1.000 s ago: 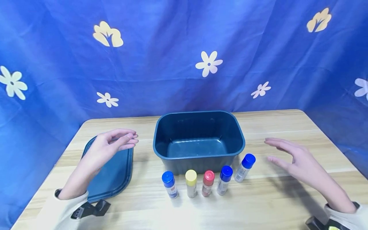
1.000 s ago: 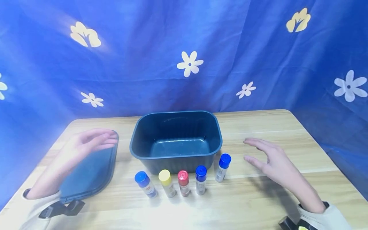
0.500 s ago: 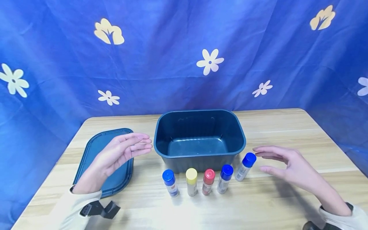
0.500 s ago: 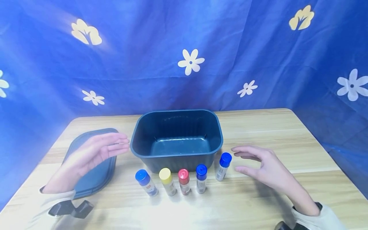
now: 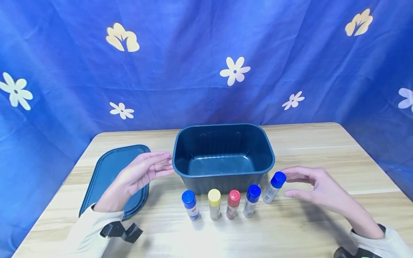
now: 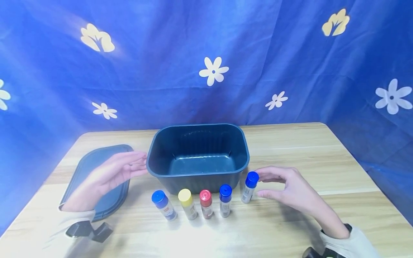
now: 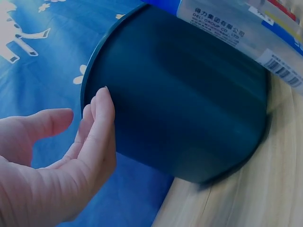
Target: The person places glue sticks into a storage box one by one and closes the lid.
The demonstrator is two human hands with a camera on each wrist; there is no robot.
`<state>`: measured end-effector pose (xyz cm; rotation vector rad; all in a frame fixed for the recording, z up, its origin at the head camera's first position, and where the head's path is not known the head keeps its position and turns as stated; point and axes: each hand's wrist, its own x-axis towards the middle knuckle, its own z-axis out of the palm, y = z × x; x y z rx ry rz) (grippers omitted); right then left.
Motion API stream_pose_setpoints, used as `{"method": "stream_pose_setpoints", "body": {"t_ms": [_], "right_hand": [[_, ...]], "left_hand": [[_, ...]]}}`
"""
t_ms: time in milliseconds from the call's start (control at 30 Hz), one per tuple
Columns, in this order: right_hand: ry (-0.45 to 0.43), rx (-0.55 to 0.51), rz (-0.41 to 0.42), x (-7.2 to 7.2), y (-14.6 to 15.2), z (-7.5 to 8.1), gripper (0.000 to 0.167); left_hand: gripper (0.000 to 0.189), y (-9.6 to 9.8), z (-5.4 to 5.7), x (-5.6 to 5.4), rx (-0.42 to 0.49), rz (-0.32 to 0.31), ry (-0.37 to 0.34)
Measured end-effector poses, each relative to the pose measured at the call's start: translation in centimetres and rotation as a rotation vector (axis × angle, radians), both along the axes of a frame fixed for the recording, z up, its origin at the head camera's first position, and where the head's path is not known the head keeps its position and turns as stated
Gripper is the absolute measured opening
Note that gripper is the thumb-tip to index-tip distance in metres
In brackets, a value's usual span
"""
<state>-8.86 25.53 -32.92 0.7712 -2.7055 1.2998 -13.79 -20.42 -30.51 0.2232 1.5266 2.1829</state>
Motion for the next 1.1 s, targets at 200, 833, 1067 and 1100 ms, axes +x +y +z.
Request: {"method": "stream_pose_setpoints", "body": {"t_ms": [200,833,1067,1100], "right_hand": [[-0.009,-0.008,-0.01,-0.2,-0.2,-0.3,0.041],[0.008,-0.105,0.047,-0.5,-1.0,-0.7,0.037],[-0.012,-0.134,0.034,-0.6,-1.2,-0.9,0.032],[-0.014,-0.138,0.034,-0.7,-1.2,-1.0,0.032]], "left_hand": [[0.022,0.1,-0.3,-0.2,0.039,0.001,-0.057],[0.021,0.3,-0.5,-0.5,0.115,-0.017,-0.119],[0.022,0.4,-0.9,-0.4,0.129,-0.041,-0.081],[0.024,0.4,-1.0,-0.4,0.133,-0.051,-0.073]]}}
